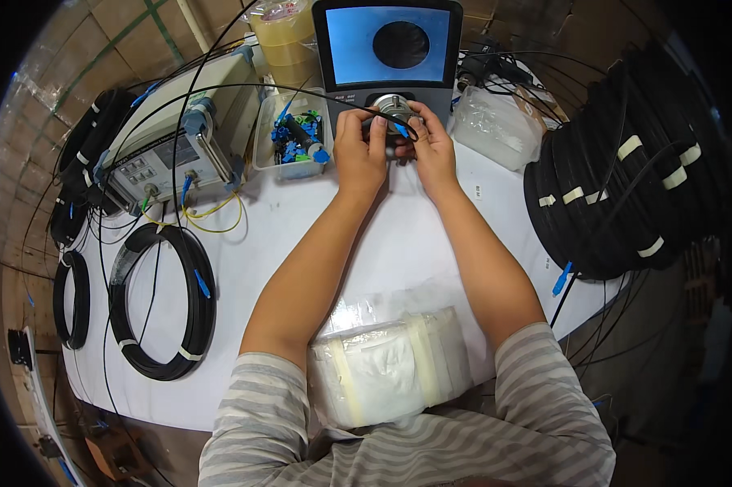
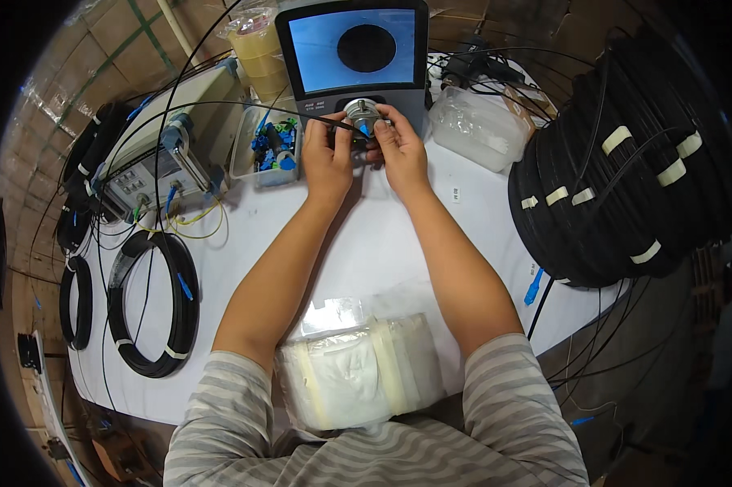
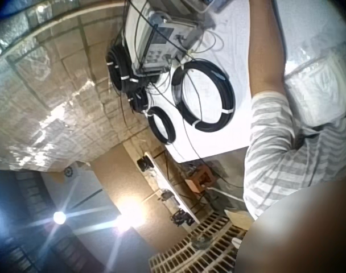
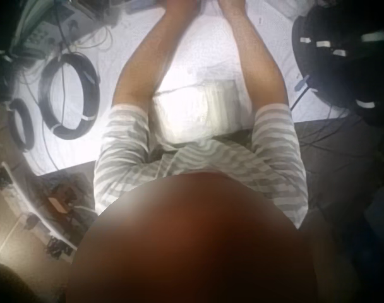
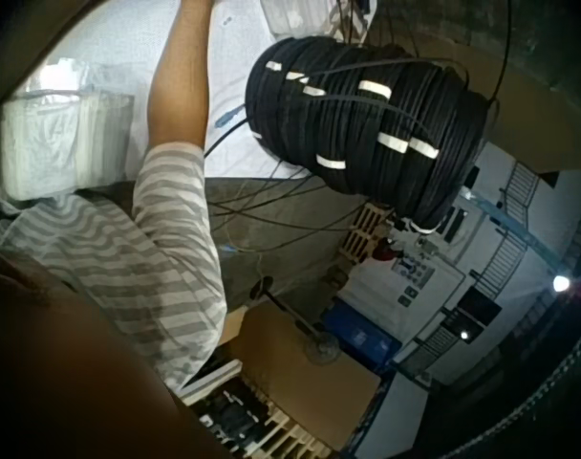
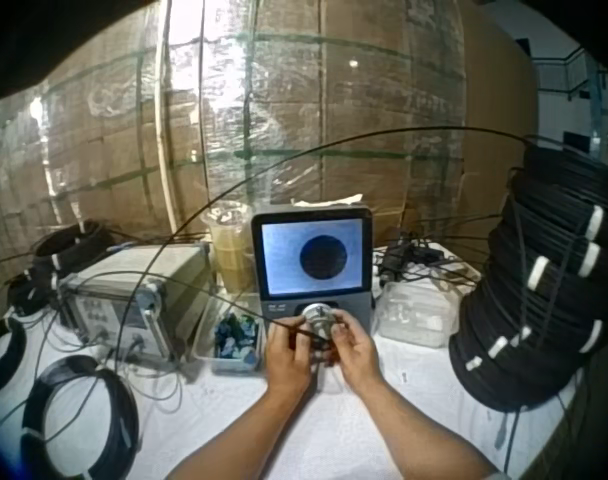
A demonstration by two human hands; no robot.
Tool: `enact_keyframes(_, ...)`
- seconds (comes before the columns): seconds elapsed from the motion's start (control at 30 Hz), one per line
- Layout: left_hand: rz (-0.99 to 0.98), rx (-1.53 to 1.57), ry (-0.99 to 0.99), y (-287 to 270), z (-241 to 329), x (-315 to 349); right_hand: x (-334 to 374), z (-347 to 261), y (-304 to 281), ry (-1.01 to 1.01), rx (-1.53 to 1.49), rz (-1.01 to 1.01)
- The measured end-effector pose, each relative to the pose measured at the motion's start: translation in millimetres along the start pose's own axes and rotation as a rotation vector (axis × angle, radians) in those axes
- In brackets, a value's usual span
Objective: Inspecting the end-face of a fiber optic cable connector using a digital inspection probe and monitor.
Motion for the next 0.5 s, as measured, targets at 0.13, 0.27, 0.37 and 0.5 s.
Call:
enact_keyframes(0.13, 0.006, 0.005, -0.024, -0.2, -2.2, 0.4, 0.6, 2.3, -0.3, 0.044, 0.001, -0.009)
enact_keyframes(0.27, 0.009, -0.008, -0.007, -0.4, -0.2, 0.2, 0.5, 2.0, 1.6, 0.059, -0.025, -0.034)
enact_keyframes(0.37, 0.014, -0.002, -0.041, -1.2, -1.8, 0.8, 0.7, 1.6, 2.6, 0.071, -0.032, -0.040)
enact_keyframes(0.5, 0.017, -0.024, -0.035, -0.9, -0.3, 1.0, 0.1, 0.7, 2.0, 0.061, -0.025, -0.034)
Point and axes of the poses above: each hand's wrist, its own x-axis away from the middle knuckle, its own y-axis out of the palm, z = x × y, the point moved 9 cm from there along -x, towards the middle knuckle, and after that the axes turned 14 degrees about x, right-handed, at the moved point
